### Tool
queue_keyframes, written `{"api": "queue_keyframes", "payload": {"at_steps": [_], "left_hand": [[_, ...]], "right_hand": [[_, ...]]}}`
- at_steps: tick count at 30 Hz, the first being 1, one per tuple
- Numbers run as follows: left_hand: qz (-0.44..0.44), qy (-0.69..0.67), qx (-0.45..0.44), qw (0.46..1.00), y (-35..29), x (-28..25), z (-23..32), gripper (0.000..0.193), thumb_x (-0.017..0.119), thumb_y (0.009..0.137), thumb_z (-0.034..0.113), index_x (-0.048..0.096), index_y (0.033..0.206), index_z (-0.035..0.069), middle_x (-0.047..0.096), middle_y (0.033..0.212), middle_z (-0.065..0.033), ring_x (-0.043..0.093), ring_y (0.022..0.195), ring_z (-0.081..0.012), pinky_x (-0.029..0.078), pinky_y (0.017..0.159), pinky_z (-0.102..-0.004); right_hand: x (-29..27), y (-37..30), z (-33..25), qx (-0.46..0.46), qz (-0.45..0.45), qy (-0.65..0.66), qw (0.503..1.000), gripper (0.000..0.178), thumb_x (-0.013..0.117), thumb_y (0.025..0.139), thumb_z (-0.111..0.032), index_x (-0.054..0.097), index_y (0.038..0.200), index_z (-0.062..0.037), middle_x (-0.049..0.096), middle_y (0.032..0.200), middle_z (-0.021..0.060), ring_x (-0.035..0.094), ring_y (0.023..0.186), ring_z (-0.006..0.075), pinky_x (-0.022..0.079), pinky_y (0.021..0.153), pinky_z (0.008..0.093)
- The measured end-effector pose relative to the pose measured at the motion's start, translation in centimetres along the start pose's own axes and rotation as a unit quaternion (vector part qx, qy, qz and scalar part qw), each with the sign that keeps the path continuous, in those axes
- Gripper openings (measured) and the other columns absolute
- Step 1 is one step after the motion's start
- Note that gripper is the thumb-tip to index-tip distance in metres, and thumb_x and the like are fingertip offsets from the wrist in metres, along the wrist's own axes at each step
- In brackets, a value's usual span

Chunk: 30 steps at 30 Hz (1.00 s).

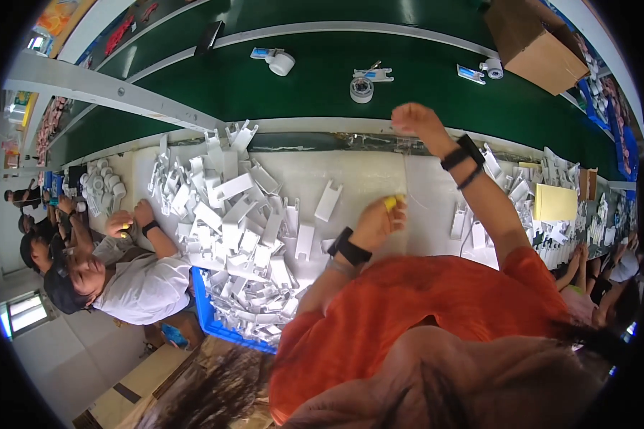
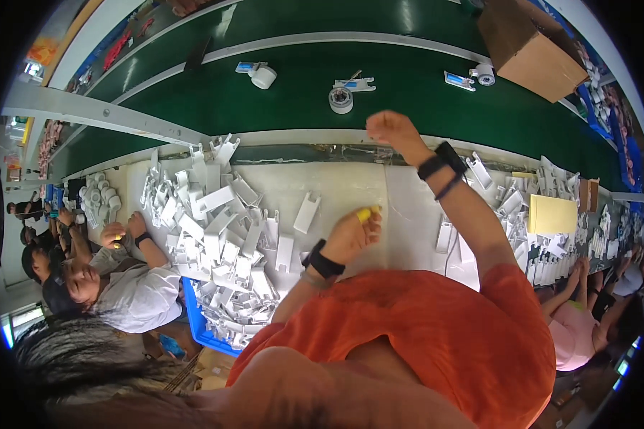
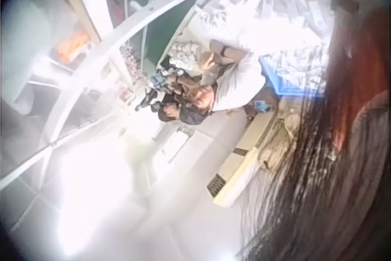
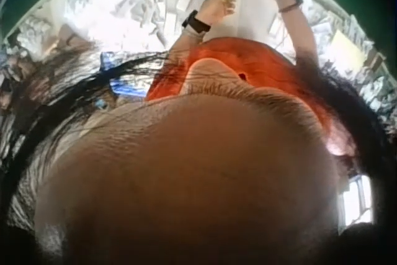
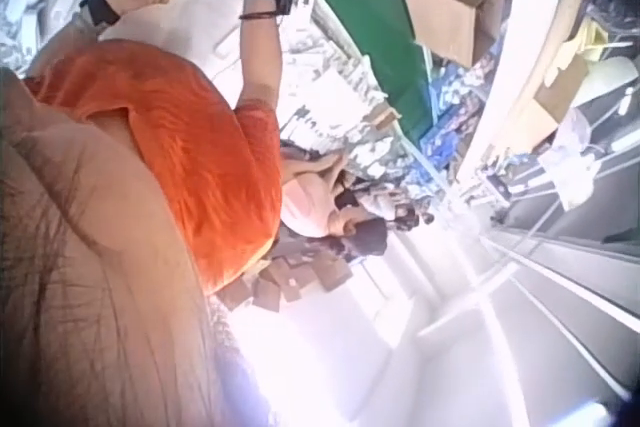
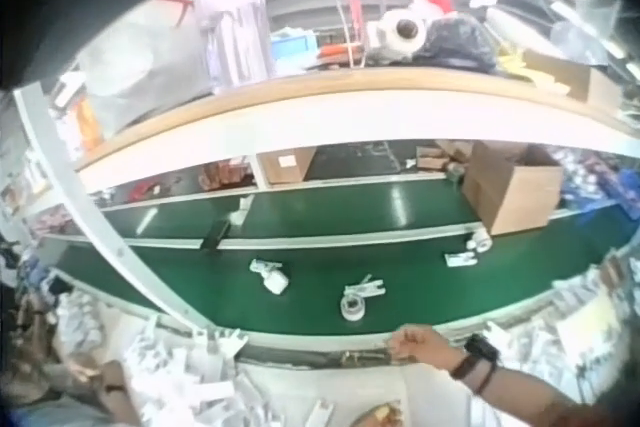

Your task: Assembling small electronic components into plastic housings on a factory production line.

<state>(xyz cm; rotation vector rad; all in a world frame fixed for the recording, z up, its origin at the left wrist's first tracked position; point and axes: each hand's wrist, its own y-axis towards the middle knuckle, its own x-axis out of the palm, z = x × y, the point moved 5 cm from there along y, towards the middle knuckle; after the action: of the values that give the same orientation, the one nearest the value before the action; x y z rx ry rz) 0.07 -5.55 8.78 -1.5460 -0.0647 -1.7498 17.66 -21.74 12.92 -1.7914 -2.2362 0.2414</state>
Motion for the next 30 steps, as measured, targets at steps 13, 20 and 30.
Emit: {"api": "queue_keyframes", "payload": {"at_steps": [13,20,30], "left_hand": [[0.143,0.007,0.028,0.989,-2.4,-3.8,0.5,0.027,0.041,0.098,0.016,0.056,0.118,0.005,0.061,0.096,-0.0045,0.060,0.076,-0.0134,0.051,0.065,-0.0278],[0.111,0.095,0.178,0.973,-2.8,-2.9,2.4,0.029,0.040,0.098,0.013,0.053,0.122,0.005,0.060,0.103,-0.0066,0.060,0.081,-0.0152,0.053,0.068,-0.0293],[0.078,0.592,0.384,0.704,-6.3,4.1,7.4,0.077,0.069,0.084,0.013,0.024,0.146,0.003,0.053,0.118,-0.0107,0.053,0.110,-0.0205,0.043,0.095,-0.0347]], "right_hand": [[2.6,19.4,3.9,0.039,0.115,0.063,0.991,0.027,0.062,0.092,-0.025,0.064,0.112,-0.0065,0.066,0.096,0.0006,0.062,0.088,0.0123,0.047,0.077,0.0260],[4.8,10.6,-0.4,-0.030,-0.002,0.127,0.991,0.019,0.060,0.094,-0.021,0.061,0.106,-0.0050,0.065,0.093,0.0027,0.062,0.089,0.0125,0.044,0.079,0.0221],[8.2,-12.1,-6.4,-0.004,-0.213,0.032,0.977,0.018,0.056,0.097,-0.016,0.054,0.108,-0.0026,0.063,0.083,0.0048,0.065,0.074,0.0142,0.049,0.072,0.0245]]}}
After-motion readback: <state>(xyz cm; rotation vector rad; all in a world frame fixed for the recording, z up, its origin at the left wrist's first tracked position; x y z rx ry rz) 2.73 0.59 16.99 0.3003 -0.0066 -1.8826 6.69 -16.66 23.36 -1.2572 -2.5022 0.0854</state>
